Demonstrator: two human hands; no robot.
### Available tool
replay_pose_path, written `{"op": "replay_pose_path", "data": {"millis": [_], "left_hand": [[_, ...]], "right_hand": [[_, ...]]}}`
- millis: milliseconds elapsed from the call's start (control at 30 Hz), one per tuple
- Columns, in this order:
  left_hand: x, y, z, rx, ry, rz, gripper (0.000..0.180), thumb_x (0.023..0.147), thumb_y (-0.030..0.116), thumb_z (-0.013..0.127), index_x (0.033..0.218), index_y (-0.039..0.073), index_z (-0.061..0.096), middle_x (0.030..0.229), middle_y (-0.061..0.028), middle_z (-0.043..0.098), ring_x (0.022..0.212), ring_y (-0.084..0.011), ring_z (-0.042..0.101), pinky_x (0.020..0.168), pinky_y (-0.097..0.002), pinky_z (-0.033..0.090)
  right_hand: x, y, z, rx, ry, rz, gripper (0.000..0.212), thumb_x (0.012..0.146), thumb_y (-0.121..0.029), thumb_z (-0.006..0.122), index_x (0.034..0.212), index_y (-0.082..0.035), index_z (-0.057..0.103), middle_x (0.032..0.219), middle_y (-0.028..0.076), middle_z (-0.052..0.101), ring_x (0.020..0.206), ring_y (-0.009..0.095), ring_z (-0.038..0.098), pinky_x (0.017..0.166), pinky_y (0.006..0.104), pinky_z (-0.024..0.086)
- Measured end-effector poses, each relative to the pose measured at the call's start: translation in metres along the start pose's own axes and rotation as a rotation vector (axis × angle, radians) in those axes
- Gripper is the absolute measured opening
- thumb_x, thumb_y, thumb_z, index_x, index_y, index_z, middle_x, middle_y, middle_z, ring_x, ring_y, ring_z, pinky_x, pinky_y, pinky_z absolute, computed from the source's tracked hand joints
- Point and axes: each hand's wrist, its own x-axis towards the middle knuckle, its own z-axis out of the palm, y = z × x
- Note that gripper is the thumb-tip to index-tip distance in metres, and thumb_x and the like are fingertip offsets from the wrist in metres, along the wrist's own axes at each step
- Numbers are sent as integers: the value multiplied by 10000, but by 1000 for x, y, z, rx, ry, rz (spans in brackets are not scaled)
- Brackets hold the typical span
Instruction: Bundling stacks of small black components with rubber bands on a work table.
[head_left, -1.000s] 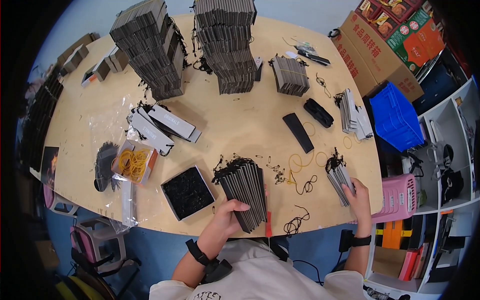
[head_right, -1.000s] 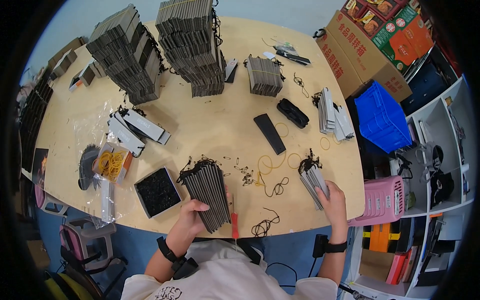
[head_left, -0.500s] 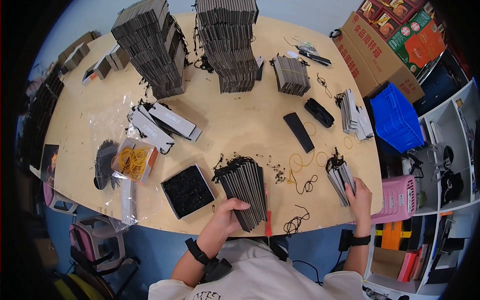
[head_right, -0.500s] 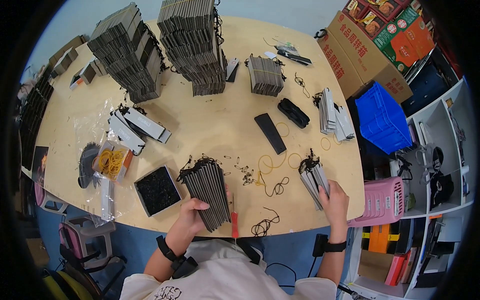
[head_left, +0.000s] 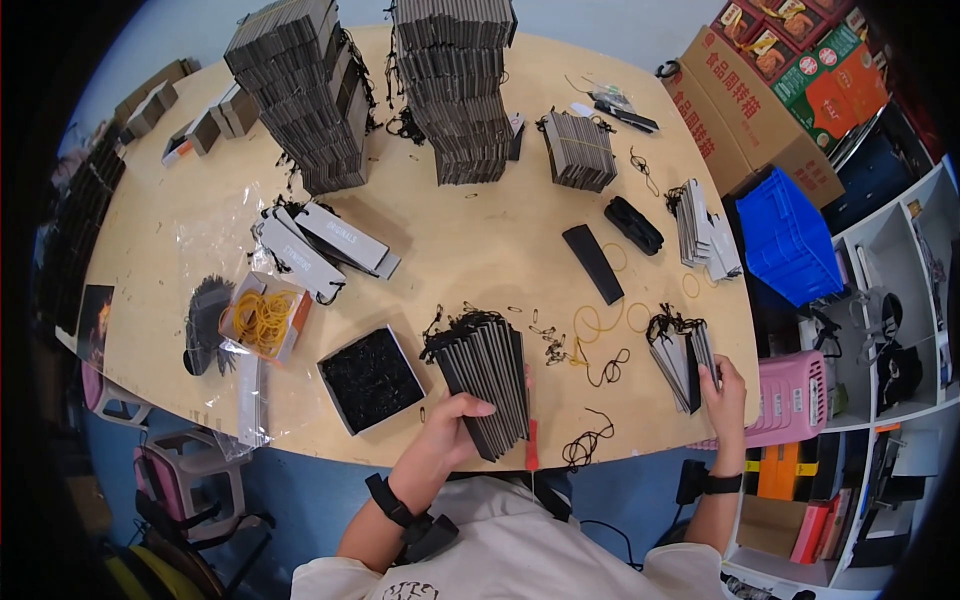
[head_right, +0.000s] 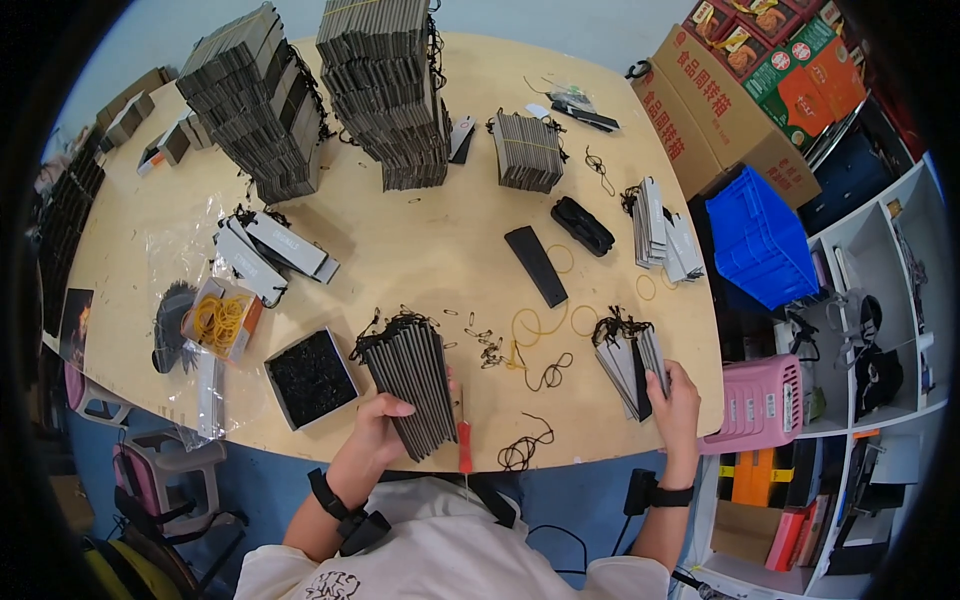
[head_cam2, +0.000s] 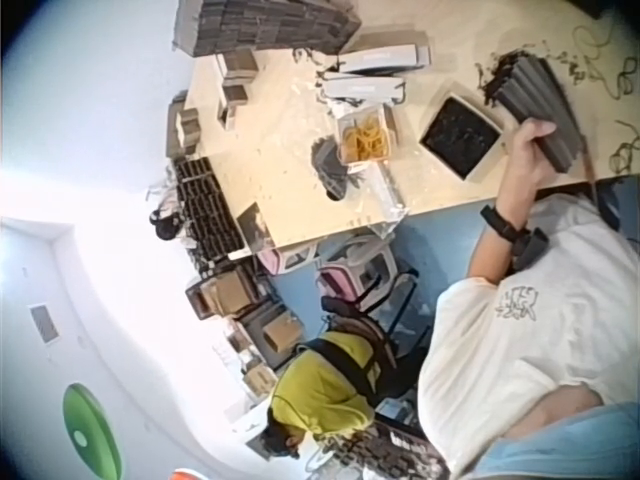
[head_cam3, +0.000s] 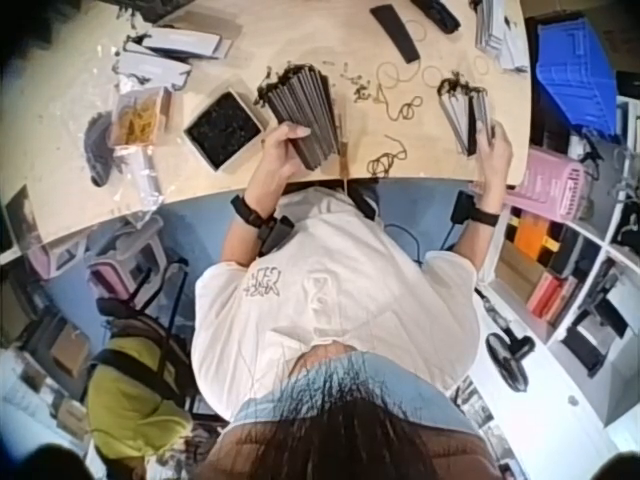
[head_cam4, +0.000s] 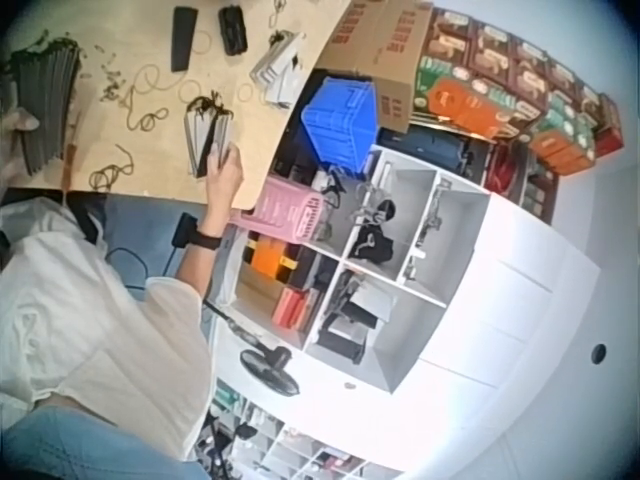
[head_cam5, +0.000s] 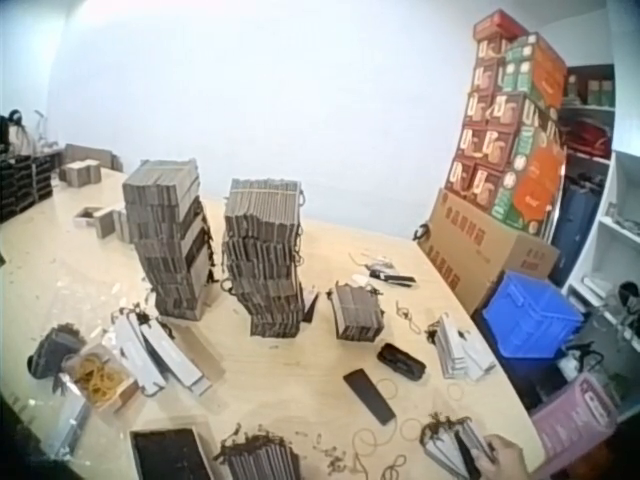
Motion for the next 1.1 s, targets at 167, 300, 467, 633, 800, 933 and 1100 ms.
{"op": "replay_pose_path", "data": {"millis": [167, 300, 467, 633, 800, 933, 1100], "left_hand": [[1, -1, -1, 3, 5, 2, 773, 611, 75, 578, 1365, -21, 440, 1290, -168, 551, 1206, -303, 556, 908, -511, 553], [1, -1, -3, -5, 8, -2, 766, 612, 78, 577, 1358, -31, 442, 1288, -173, 554, 1212, -305, 553, 918, -506, 547], [1, 0, -8, -54, -29, -5, 738, 637, 27, 559, 1363, -25, 438, 1305, -171, 546, 1238, -301, 536, 957, -510, 521], [1, -1, -10, -110, -76, -20, 712, 668, -25, 539, 1372, -17, 430, 1316, -166, 538, 1267, -300, 517, 997, -519, 496], [1, 0, -9, -96, -74, -7, 713, 665, -20, 539, 1369, -23, 428, 1300, -172, 545, 1246, -298, 535, 987, -510, 507], [2, 1, -6, -82, -54, -7, 712, 662, -13, 543, 1365, -28, 430, 1293, -174, 548, 1231, -296, 545, 982, -506, 511], [1, 1, -4, -101, -76, -7, 706, 663, -8, 540, 1360, -31, 434, 1289, -170, 549, 1215, -293, 553, 974, -502, 516]], "right_hand": [[-2, 6, 9, -53, 47, -72, 221, 905, -167, 639, 1030, 13, 610, 875, 210, 655, 798, 387, 638, 702, 399, 495], [2, 14, 8, -13, 79, -97, 211, 917, -141, 621, 1039, 30, 597, 848, 202, 640, 761, 351, 631, 696, 386, 489], [1, 15, 6, 198, 69, 4, 210, 928, -109, 604, 1070, 44, 575, 872, 175, 616, 779, 260, 586, 738, 338, 475], [-9, 18, 23, 20, 153, -115, 319, 916, -122, 624, 1170, 42, 524, 1023, 236, 601, 924, 383, 592, 837, 394, 475], [-15, -10, 33, -105, 109, -78, 376, 910, -136, 625, 1224, 31, 502, 1046, 234, 550, 965, 442, 567, 848, 448, 469], [-19, -24, 20, -92, 81, -98, 644, 762, -159, 781, 1283, 27, 453, 1088, 233, 537, 1028, 430, 549, 886, 449, 460], [-21, -7, 16, -69, 24, -90, 765, 674, -103, 832, 1304, 33, 421, 1137, 244, 535, 1076, 432, 537, 924, 441, 455]]}}
